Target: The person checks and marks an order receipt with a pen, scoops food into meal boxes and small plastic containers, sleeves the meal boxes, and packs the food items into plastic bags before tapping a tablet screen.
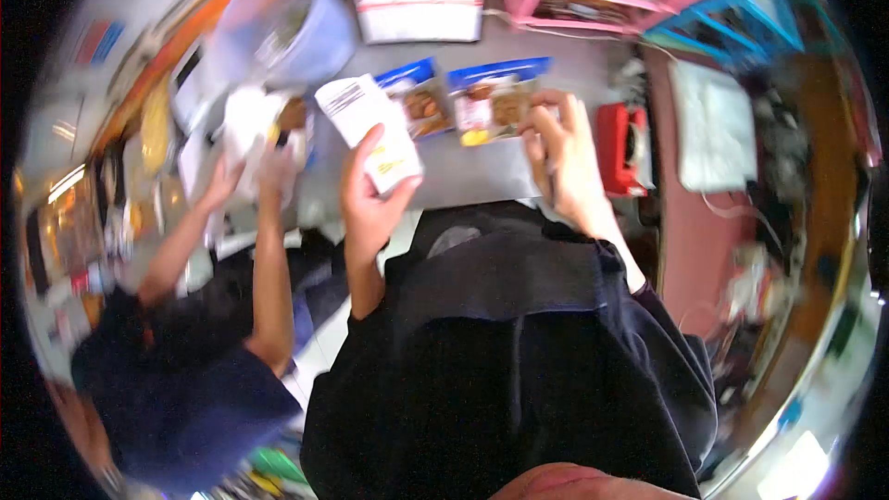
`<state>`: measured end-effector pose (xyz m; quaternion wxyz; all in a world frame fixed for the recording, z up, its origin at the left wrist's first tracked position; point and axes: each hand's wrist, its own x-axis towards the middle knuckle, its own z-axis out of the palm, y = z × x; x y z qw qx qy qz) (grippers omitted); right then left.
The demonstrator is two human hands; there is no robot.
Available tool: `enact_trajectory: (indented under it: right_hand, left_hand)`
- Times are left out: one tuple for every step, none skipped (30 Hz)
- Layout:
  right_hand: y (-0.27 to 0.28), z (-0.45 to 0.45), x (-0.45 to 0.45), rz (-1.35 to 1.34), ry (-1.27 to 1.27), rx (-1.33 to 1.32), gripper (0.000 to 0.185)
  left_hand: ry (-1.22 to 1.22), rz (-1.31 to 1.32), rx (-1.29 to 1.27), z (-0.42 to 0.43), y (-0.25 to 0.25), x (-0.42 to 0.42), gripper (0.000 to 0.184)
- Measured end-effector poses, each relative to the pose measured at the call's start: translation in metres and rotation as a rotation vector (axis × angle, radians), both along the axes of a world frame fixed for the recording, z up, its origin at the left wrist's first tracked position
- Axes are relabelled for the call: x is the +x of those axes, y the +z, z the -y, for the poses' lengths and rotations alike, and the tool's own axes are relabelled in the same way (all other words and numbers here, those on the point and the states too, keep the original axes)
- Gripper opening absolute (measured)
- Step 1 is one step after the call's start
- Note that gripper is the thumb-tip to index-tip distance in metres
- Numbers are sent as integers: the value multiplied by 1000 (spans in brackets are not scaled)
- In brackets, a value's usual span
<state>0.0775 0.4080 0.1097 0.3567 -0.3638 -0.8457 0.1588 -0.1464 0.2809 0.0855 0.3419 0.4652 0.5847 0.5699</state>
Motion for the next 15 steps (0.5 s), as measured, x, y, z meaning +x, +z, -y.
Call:
enact_trajectory:
  right_hand:
    - [-6,-15,36,167,-86,14,14]
    - [-4,-20,67,335,-353,-232,18]
    - [-2,-21,95,478,-611,-492,23]
    - [-12,-22,122,593,-730,-539,26]
    - [-30,-25,148,706,-843,-587,29]
    - [-54,-29,172,726,-821,-616,30]
    - [-68,-32,184,781,-820,-487,25]
    - [-74,-38,185,851,-818,-445,23]
    - [-79,-47,183,905,-787,-399,22]
    - [-50,-59,169,953,-655,-544,20]
    - [-51,-75,165,1042,-614,-648,19]
    - [-66,-90,163,1136,-635,-595,16]
    - [-68,-99,159,1233,-576,-577,15]
    - [-76,-110,155,1325,-507,-534,14]
    - [-88,-123,154,1270,-480,-531,14]
  left_hand:
    - [-11,-158,76,-17,0,-3,64]
    - [-20,-263,96,-35,1,-3,62]
    - [-15,-371,119,-50,1,-3,60]
    - [-23,-335,137,-71,-4,-3,54]
    - [-9,-347,207,-97,-5,1,44]
    - [-17,-407,248,-124,-8,6,38]
    - [-21,-471,290,-151,-10,8,34]
    - [-138,-570,199,-178,-17,7,32]
    - [-254,-672,119,-204,-25,7,31]
    - [-411,-727,124,-224,-33,9,29]
    - [-432,-853,404,-249,-67,8,28]
    - [-501,-399,-231,-269,-84,14,31]
    - [-570,-551,-357,-290,-116,4,31]
    - [-655,-711,-470,-303,-121,7,32]
    - [-743,-950,-351,-304,-126,-1,29]
